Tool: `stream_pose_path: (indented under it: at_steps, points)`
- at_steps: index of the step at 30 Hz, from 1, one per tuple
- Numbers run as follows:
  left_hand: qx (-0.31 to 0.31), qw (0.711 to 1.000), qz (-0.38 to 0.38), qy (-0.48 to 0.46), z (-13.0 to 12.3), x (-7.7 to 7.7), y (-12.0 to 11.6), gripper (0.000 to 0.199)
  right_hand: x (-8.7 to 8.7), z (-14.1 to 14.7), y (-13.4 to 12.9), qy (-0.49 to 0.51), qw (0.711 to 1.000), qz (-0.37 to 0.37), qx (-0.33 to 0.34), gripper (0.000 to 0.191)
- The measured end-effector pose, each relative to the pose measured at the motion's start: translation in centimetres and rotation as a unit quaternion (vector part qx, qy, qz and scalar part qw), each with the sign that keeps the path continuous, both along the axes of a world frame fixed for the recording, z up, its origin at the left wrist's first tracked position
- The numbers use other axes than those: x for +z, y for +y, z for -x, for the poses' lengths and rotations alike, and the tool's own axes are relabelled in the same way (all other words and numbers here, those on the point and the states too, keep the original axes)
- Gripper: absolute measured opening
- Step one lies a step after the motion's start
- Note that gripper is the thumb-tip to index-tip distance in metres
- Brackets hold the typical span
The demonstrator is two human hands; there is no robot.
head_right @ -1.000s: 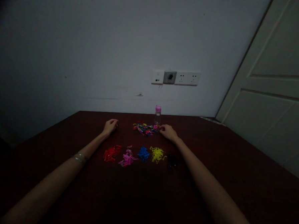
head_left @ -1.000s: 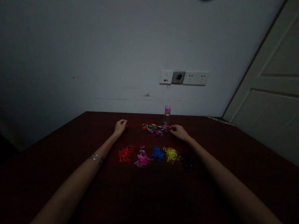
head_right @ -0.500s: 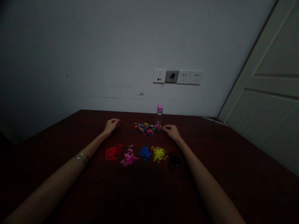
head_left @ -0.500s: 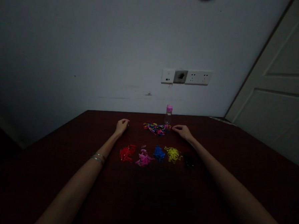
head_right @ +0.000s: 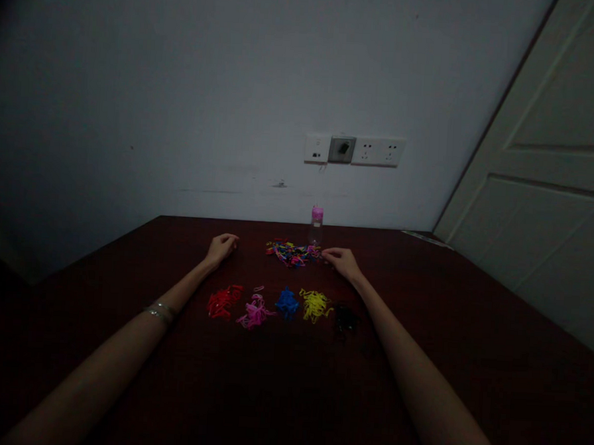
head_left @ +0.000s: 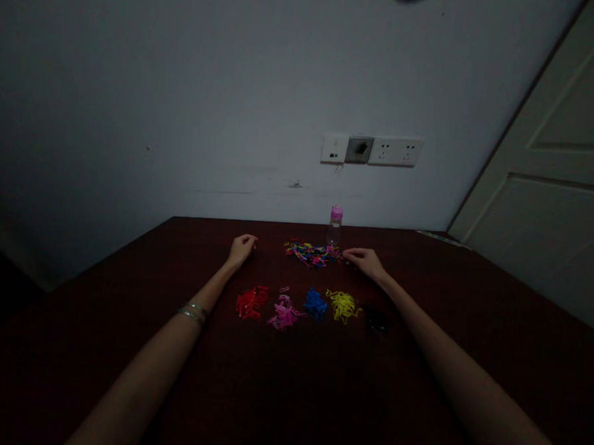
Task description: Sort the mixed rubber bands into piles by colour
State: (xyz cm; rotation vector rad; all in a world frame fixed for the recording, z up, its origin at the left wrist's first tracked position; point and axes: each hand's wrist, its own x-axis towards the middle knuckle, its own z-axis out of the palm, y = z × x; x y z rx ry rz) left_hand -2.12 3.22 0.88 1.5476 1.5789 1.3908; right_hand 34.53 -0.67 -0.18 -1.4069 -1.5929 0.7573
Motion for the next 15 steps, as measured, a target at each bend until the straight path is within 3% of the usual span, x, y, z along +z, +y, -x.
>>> stream_pose_path:
  at_steps: [8, 15]
  points:
    - [0.001, 1.0, 0.001, -0.002, -0.2, 0.2, -0.2, 0.029, 1.2, -0.7, -0.4, 0.066, 0.995, 0.067, 0.04, 0.028]
    - [-0.019, 0.999, -0.005, -0.038, 0.0, 0.0, 0.5, 0.033, 5.1, -0.4, -1.5, 0.054, 0.99, 0.074, 0.106, 0.024]
